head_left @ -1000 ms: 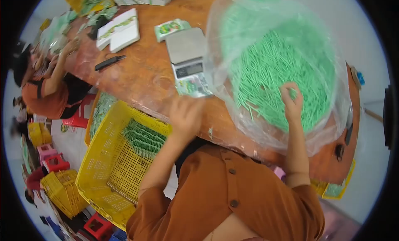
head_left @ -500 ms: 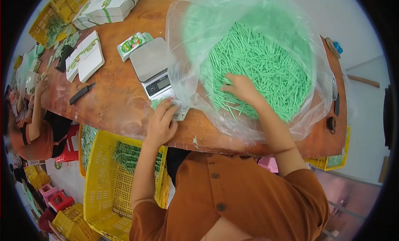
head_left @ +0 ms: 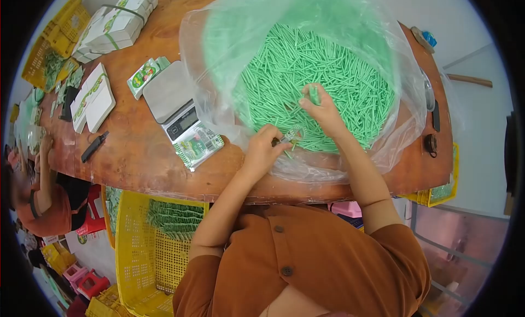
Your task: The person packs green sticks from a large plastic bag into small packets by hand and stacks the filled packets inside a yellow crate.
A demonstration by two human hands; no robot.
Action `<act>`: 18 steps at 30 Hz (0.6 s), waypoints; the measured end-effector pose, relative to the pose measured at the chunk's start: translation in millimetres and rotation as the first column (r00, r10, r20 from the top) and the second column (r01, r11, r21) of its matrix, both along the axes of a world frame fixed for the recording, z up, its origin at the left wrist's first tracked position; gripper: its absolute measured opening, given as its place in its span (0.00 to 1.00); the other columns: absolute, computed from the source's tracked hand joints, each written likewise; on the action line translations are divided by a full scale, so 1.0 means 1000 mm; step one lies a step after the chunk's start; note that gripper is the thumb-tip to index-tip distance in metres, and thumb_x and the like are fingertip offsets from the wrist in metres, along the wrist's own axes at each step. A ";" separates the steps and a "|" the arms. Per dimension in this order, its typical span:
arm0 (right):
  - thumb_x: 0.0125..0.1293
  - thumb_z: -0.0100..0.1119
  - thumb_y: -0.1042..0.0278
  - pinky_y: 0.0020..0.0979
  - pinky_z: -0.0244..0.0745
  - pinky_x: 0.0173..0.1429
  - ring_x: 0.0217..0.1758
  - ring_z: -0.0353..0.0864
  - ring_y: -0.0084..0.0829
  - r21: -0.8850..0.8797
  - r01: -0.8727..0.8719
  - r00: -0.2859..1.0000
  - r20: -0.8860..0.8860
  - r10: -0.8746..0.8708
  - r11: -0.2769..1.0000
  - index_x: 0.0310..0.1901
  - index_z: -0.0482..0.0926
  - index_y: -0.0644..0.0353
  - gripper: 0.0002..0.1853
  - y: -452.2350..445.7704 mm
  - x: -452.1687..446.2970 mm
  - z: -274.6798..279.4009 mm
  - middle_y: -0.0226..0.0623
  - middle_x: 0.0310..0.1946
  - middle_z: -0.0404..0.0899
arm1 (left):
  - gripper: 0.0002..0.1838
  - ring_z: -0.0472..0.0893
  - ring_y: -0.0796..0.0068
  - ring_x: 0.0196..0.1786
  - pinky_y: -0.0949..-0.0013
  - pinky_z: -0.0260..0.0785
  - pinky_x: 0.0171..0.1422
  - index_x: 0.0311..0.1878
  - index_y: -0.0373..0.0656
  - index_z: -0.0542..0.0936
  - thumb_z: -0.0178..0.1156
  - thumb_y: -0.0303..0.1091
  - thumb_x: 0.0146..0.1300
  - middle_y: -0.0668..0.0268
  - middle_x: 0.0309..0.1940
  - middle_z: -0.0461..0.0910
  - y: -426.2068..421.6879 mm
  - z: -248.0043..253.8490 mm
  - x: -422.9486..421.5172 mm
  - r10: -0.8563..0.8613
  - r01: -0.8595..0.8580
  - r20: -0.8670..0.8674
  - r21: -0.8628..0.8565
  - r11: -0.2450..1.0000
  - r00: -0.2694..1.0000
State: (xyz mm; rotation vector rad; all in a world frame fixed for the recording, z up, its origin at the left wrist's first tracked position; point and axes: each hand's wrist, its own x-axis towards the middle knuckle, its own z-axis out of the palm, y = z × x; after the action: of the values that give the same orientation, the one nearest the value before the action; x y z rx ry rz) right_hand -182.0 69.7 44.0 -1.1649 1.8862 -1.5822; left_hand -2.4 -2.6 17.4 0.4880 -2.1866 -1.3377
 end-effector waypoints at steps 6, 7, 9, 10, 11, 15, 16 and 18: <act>0.65 0.51 0.62 0.26 0.64 0.45 0.32 0.68 0.23 -0.186 -0.200 0.627 0.730 0.271 0.962 0.29 0.70 0.60 0.12 0.015 -0.002 0.035 0.28 0.23 0.71 | 0.13 0.72 0.73 0.26 0.72 0.66 0.30 0.29 0.37 0.72 0.69 0.24 0.43 0.63 0.25 0.72 0.003 -0.013 -0.007 -0.025 0.019 0.033 0.163 0.987 0.999; 0.67 0.48 0.56 0.30 0.62 0.51 0.42 0.69 0.27 -0.158 -0.196 0.767 0.590 0.252 0.968 0.29 0.71 0.58 0.15 0.012 0.006 0.042 0.33 0.33 0.74 | 0.12 0.72 0.77 0.27 0.74 0.65 0.30 0.29 0.36 0.73 0.68 0.24 0.44 0.66 0.25 0.72 0.003 -0.020 -0.007 -0.018 0.018 0.000 0.246 0.969 1.000; 0.68 0.44 0.51 0.35 0.61 0.56 0.52 0.69 0.31 -0.130 -0.176 0.876 0.432 0.215 0.976 0.29 0.72 0.57 0.18 0.013 0.026 0.042 0.39 0.42 0.76 | 0.12 0.71 0.81 0.28 0.76 0.65 0.30 0.29 0.36 0.73 0.68 0.24 0.46 0.68 0.25 0.72 0.007 -0.030 -0.006 -0.018 0.026 -0.026 0.330 0.944 0.999; 0.68 0.43 0.52 0.37 0.58 0.60 0.55 0.68 0.33 -0.004 -0.253 0.862 0.453 0.227 0.967 0.32 0.74 0.58 0.18 0.014 0.036 0.036 0.40 0.47 0.75 | 0.11 0.71 0.83 0.29 0.77 0.65 0.31 0.30 0.36 0.73 0.67 0.23 0.48 0.70 0.26 0.72 0.009 -0.033 -0.005 0.000 0.033 -0.073 0.448 0.893 0.997; 0.69 0.42 0.52 0.40 0.56 0.63 0.59 0.67 0.34 0.123 -0.335 0.849 0.470 0.242 0.934 0.35 0.75 0.58 0.18 0.013 0.038 0.032 0.42 0.51 0.74 | 0.09 0.71 0.84 0.30 0.78 0.65 0.32 0.30 0.36 0.74 0.67 0.23 0.49 0.71 0.27 0.72 0.009 -0.034 -0.007 0.033 0.042 -0.123 0.559 0.828 0.992; 0.68 0.41 0.51 0.40 0.54 0.65 0.61 0.65 0.34 -0.002 -0.467 0.807 0.408 0.427 0.884 0.41 0.78 0.61 0.21 0.020 0.033 0.025 0.40 0.53 0.73 | 0.06 0.70 0.85 0.31 0.80 0.64 0.34 0.32 0.36 0.75 0.63 0.22 0.53 0.72 0.29 0.74 0.010 -0.025 0.001 0.034 0.073 -0.169 0.584 0.808 0.985; 0.68 0.42 0.53 0.39 0.55 0.65 0.60 0.65 0.33 -0.020 -0.386 0.836 0.416 0.359 0.922 0.42 0.78 0.62 0.21 0.021 0.030 0.035 0.40 0.52 0.73 | 0.05 0.71 0.85 0.31 0.80 0.64 0.34 0.35 0.36 0.76 0.62 0.22 0.55 0.71 0.29 0.75 0.009 -0.025 0.000 0.047 0.071 -0.185 0.585 0.808 0.982; 0.68 0.42 0.54 0.38 0.56 0.64 0.59 0.66 0.32 -0.030 -0.312 0.865 0.404 0.297 0.950 0.42 0.79 0.62 0.20 0.023 0.023 0.044 0.39 0.52 0.73 | 0.05 0.71 0.85 0.31 0.80 0.65 0.35 0.37 0.36 0.77 0.60 0.23 0.56 0.70 0.29 0.76 0.007 -0.020 -0.005 0.071 0.077 -0.226 0.585 0.808 0.972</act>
State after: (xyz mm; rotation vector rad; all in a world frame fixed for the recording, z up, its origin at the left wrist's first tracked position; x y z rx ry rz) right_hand -159.1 92.4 88.3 -0.9697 1.3819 -1.4666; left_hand -7.5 4.3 -3.0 0.5115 -1.5444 -1.9743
